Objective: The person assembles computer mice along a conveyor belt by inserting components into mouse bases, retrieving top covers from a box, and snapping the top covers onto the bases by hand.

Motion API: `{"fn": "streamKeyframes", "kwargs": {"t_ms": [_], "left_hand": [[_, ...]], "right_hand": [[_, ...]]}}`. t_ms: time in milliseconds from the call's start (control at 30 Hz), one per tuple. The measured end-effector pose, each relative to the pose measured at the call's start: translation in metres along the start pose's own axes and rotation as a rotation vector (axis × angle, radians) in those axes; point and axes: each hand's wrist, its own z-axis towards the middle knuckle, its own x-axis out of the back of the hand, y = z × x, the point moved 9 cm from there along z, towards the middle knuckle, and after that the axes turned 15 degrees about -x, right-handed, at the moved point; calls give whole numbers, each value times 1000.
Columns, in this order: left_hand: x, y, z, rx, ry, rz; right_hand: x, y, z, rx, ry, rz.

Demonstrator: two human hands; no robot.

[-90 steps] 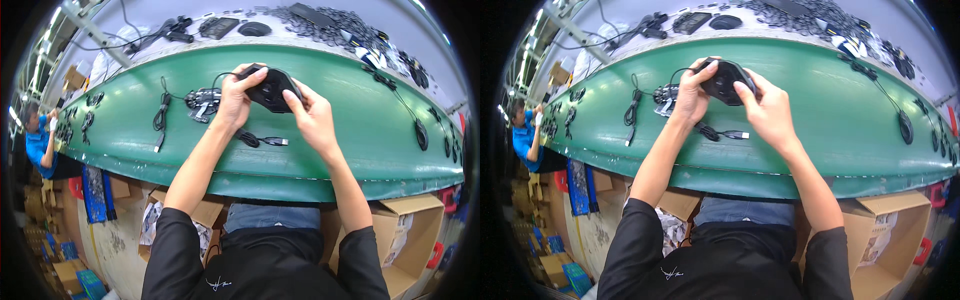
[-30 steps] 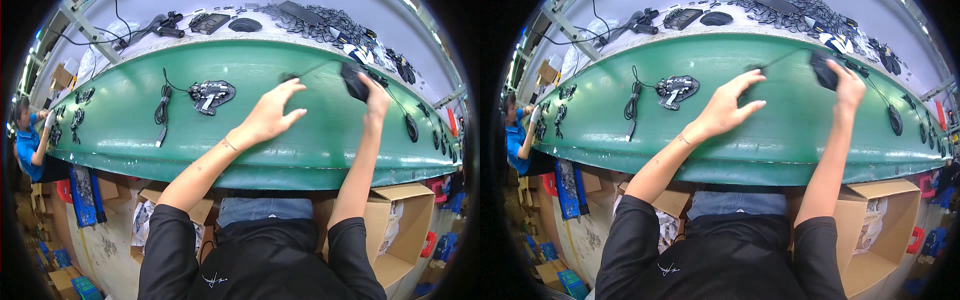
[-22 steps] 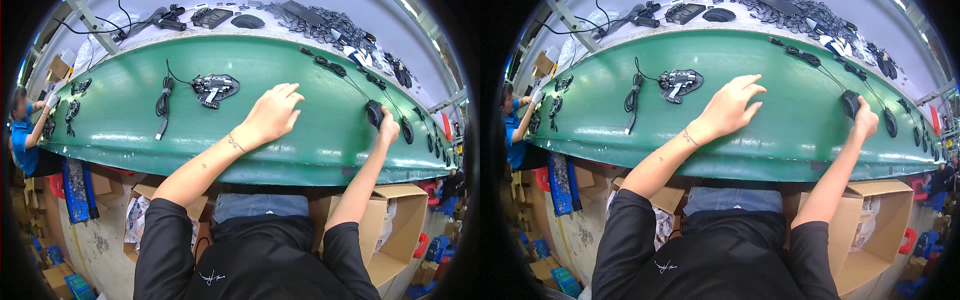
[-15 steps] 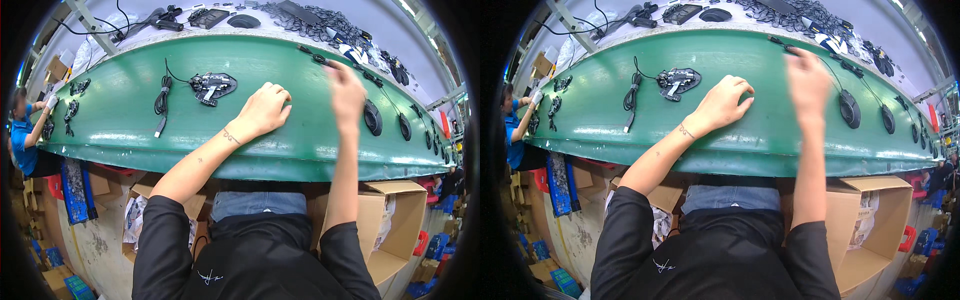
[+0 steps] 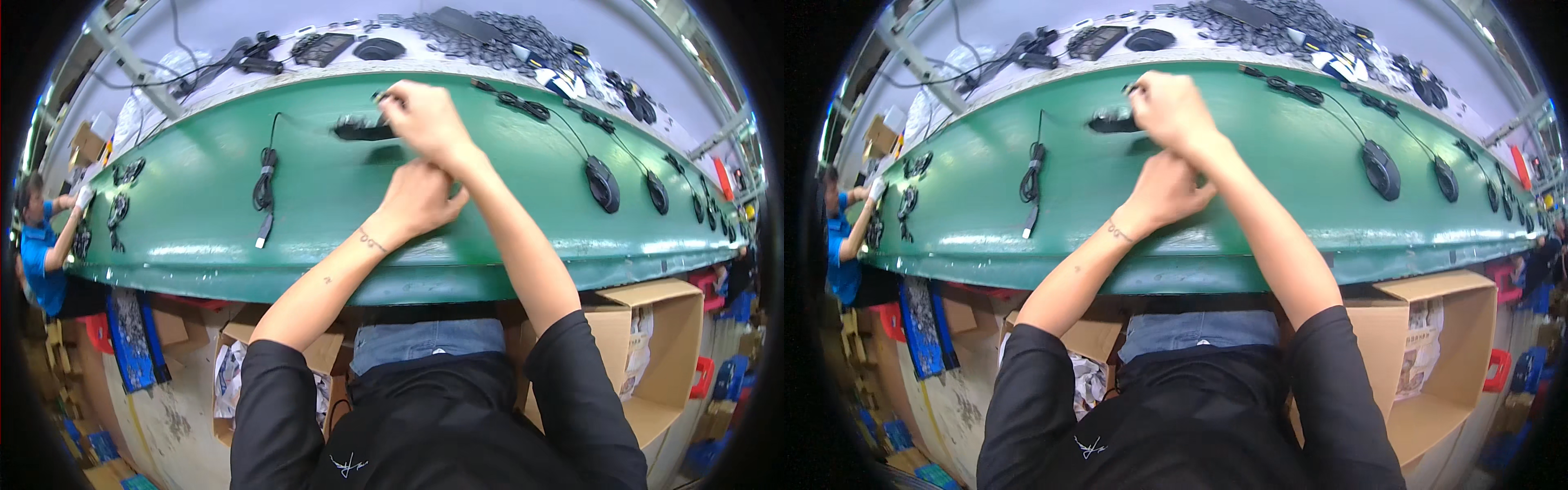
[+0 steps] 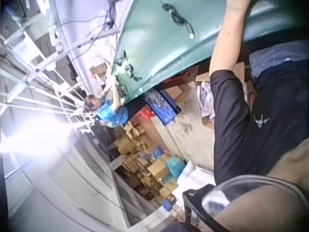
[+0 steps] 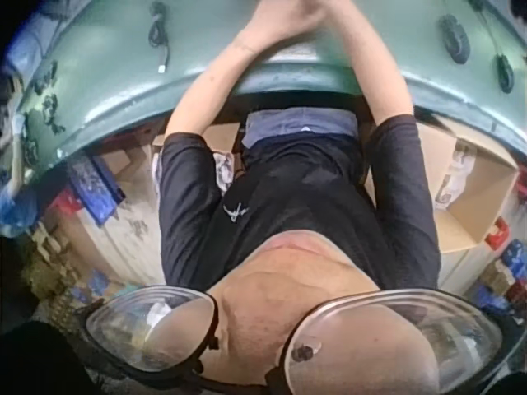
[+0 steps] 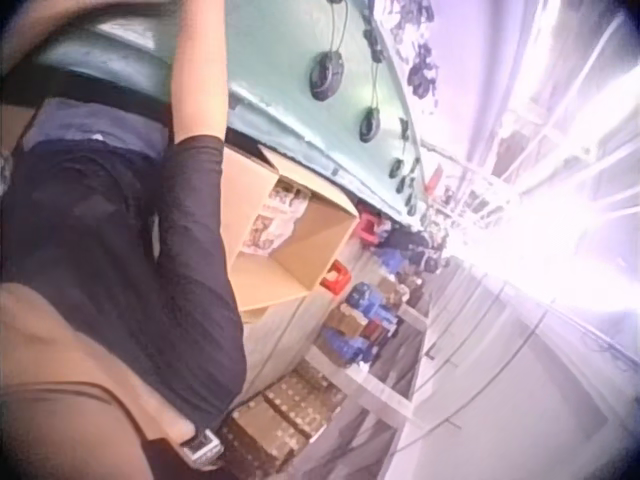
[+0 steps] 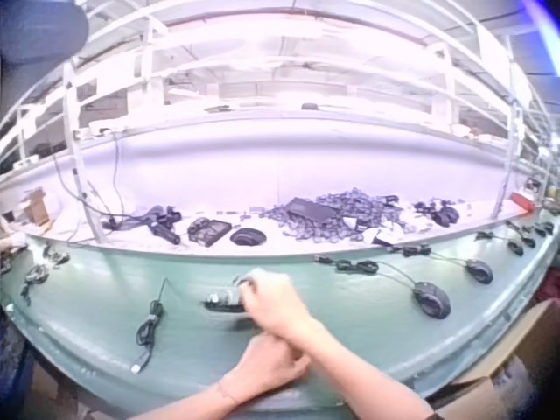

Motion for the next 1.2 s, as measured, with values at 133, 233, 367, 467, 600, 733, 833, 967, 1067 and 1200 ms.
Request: {"fn": "streamKeyframes", "kwargs": {"t_ms": [133, 233, 367, 467, 600, 733, 833, 967, 1067, 1200], "left_hand": [[28, -14, 5, 313, 125, -91], [23, -52, -19, 726, 244, -469], [-2, -71, -22, 857, 366, -1013], [-3, -64, -15, 824, 468, -1353], [-10, -77, -14, 711, 641, -1566], [-2, -61, -3, 571, 558, -1442], [4, -64, -4, 472, 570, -1321], [7, -70, -10, 471, 580, -1239], [8, -72, -10, 462, 582, -1189], [9, -68, -9, 466, 585, -1255]], "right_hand": [[59, 91, 6, -301, 145, -30], [51, 112, -18, -473, 26, 324], [16, 92, -50, -509, -213, 813], [-1, 80, -60, -556, -339, 975], [44, 80, -55, -439, 8, 406], [58, 78, -59, -276, 187, 367], [55, 81, -59, -382, 165, 357], [44, 89, -55, -447, -41, 625], [39, 80, -59, -442, -116, 726], [35, 69, -64, -372, -66, 614]]}}
